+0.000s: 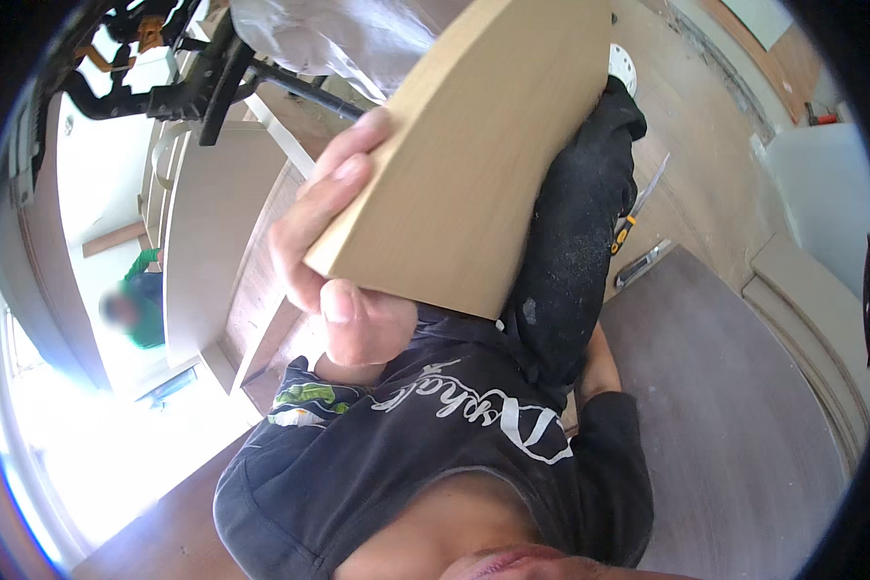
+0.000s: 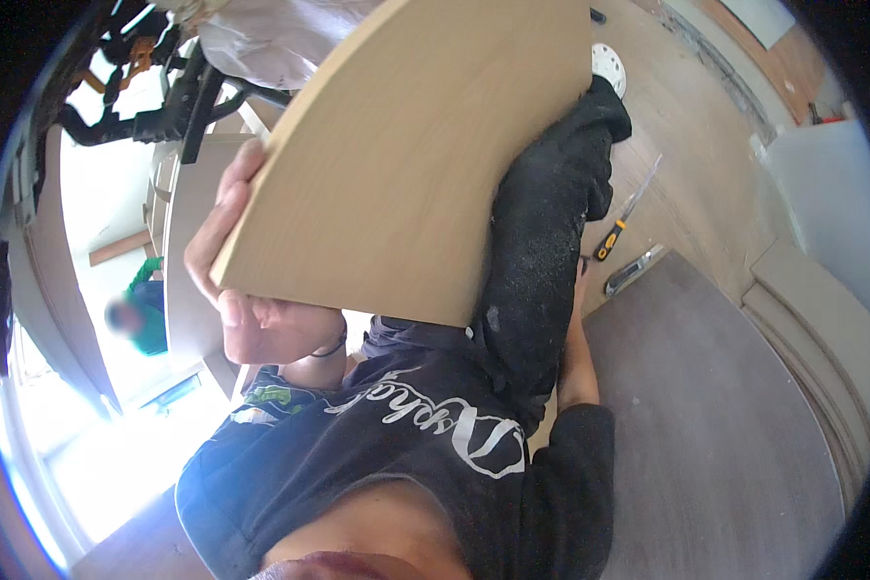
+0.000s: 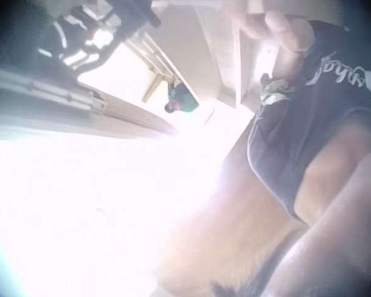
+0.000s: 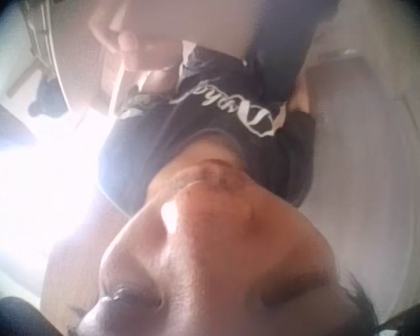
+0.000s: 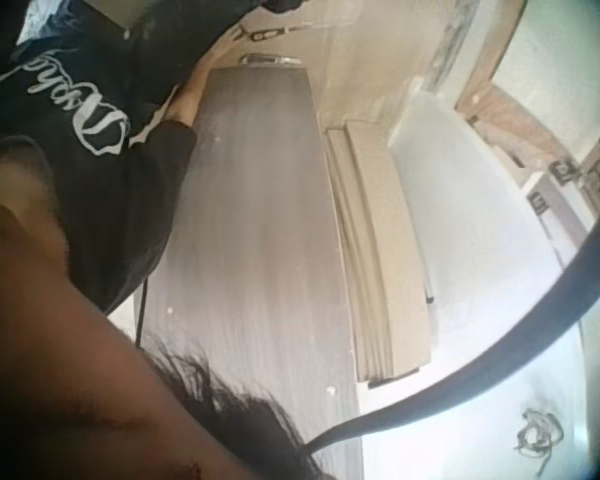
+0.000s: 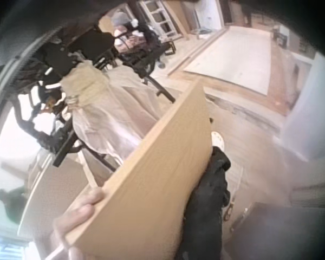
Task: The person uses a metal file and sandpaper to shape and smooth the edges of a curved wooden piece. They repeatedly file the edges, then sand the surfaces and edges, rotating the piece to work on different sides.
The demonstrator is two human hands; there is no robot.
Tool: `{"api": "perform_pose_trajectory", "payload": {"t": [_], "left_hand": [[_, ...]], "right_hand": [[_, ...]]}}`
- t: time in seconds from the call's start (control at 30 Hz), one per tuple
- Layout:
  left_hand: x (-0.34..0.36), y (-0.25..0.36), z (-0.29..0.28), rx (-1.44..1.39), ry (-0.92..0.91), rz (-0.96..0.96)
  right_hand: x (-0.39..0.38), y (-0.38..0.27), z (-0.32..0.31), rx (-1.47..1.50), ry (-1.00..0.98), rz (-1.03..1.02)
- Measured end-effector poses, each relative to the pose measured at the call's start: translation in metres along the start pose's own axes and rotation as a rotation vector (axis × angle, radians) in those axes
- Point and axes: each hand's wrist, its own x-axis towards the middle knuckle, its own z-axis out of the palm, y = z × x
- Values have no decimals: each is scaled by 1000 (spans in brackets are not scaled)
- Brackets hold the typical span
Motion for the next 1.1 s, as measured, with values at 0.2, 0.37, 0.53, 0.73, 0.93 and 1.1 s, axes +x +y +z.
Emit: {"api": "perform_pose_trajectory", "payload": {"t": [0.2,0.37,0.53,0.73,0.93,1.1], "left_hand": [[8,5,0,-12,-6,-76],[8,0,-4,77,-5,-29],[13,-4,-4,-46,-25,-18],[15,-20,0,-285,98,60],[13,-24,-1,-218,105,73],[25,-12,6,-189,93,51]], "right_hand": [[0,7,-3,97,-99,243],[3,23,-11,277,-67,459],[-3,25,-46,501,289,620],[-8,-42,-177,464,1082,472],[-21,-171,-346,587,1092,170],[-4,-183,-361,286,1275,-147]]}}
